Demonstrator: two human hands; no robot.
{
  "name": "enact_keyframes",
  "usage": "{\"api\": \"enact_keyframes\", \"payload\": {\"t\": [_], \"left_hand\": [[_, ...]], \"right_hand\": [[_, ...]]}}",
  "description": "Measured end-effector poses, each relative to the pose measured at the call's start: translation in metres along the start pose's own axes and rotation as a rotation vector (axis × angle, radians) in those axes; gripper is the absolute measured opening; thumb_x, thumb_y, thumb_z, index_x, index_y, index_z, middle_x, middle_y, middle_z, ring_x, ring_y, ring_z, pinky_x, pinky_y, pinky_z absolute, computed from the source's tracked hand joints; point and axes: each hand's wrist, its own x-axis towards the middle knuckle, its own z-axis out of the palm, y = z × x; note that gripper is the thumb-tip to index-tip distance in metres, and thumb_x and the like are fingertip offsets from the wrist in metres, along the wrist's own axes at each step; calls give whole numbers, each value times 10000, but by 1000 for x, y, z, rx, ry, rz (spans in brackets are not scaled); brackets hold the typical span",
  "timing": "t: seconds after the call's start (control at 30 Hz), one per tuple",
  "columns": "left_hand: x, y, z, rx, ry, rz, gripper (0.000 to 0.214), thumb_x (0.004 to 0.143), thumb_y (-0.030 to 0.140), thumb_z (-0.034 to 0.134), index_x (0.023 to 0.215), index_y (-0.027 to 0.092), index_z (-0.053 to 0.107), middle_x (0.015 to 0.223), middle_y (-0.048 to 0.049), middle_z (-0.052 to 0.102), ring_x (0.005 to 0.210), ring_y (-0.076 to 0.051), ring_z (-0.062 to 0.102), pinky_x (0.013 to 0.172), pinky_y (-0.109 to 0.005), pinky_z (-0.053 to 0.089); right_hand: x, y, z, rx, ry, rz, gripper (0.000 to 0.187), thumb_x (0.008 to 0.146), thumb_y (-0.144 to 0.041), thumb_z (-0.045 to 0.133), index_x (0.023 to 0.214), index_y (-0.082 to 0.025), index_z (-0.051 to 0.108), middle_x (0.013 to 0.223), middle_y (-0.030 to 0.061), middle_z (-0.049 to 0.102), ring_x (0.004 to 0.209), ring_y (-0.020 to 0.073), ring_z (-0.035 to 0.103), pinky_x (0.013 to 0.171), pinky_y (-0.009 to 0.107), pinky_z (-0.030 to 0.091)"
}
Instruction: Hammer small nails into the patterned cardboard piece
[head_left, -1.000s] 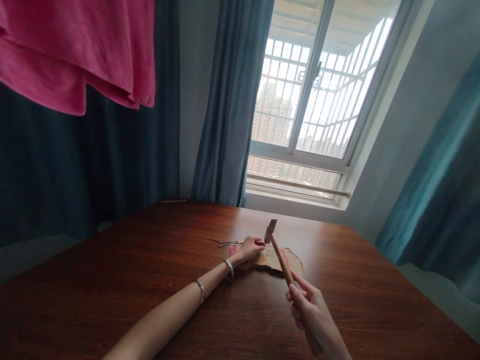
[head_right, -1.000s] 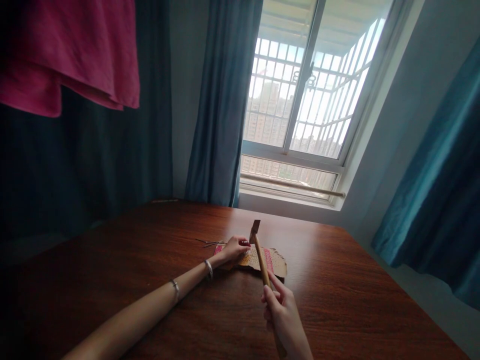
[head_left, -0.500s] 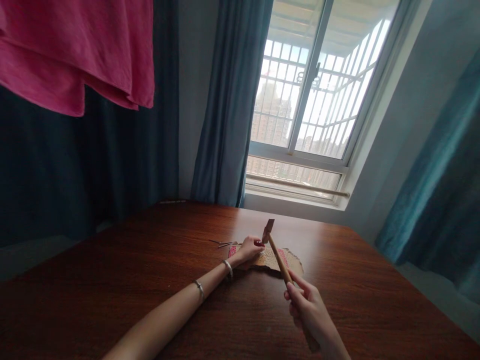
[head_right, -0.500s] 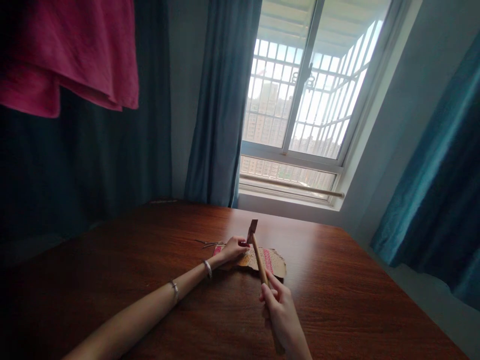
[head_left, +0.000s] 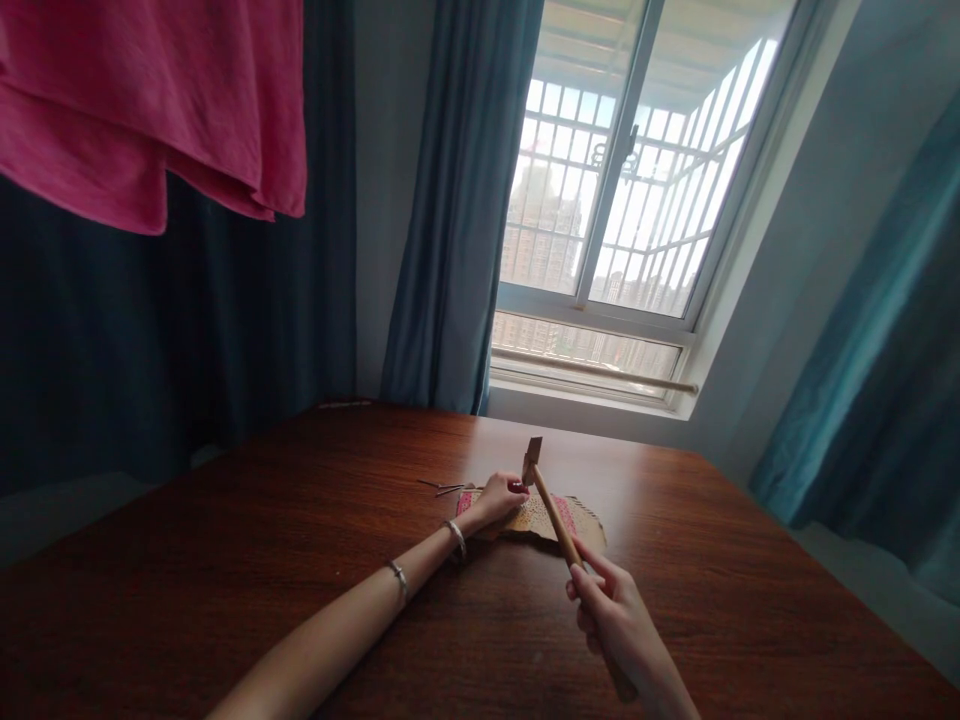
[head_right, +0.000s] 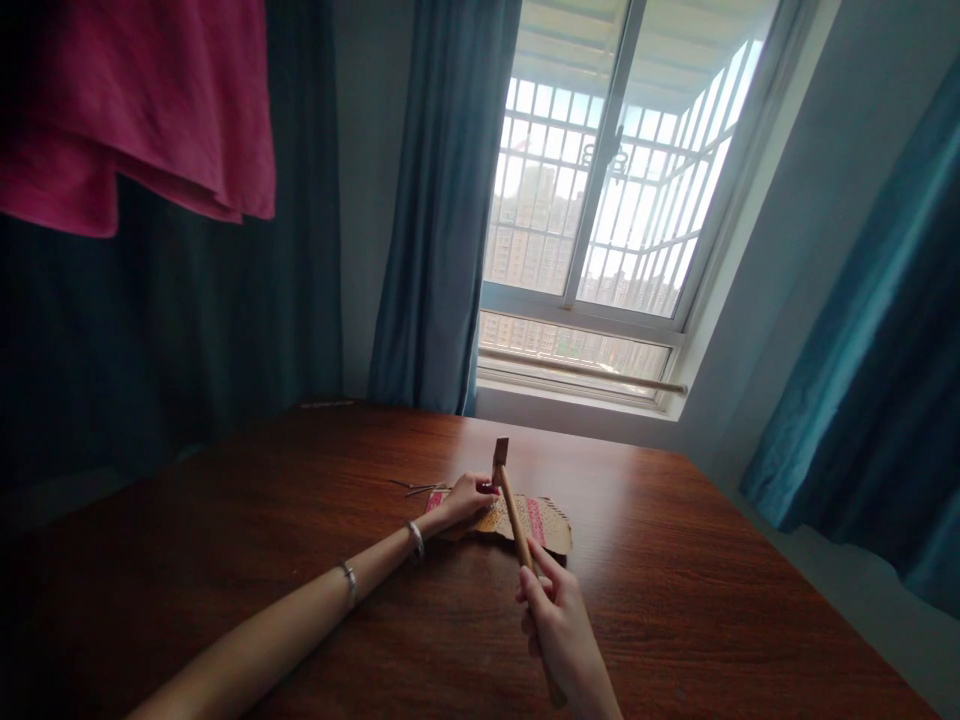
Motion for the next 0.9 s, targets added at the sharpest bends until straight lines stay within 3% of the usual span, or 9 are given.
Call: {"api": "enact_keyframes", "payload": {"t": [0.43,0.67,0.8,0.9], "left_hand": [[-1,0,-2,14,9,21,233,663,294,562,761,114,672,732,-49,674,678,-160,594,601,-222,406],[-4,7,-5,43,14,31,227,662,285,559,760,116,676,742,-50,679,692,-165,598,618,-229,414],[-5,8,-5,27,13,25,226,651,271,563,762,111,679,750,-55,681,703,-164,601,635,-228,423],[-5,7,-4,24,16,20,230,651,270,555,759,112,681,760,-57,682,701,-163,600,643,-230,428]], "right_hand": [[-3,-4,1,0,10,7,754,665,-540,614,1273,-148,402,627,-34,501,365,34,360,295,148,251],[-2,-1,-9,44,21,7,744,662,-514,633,1275,-158,408,639,-27,523,381,48,392,308,158,263],[-3,-2,-23,27,124,-34,751,639,-499,647,1263,-136,436,629,-14,554,379,61,396,317,174,254],[1,5,-43,-148,271,-60,713,657,-486,610,1246,-112,466,639,12,605,393,88,442,342,200,279]]}}
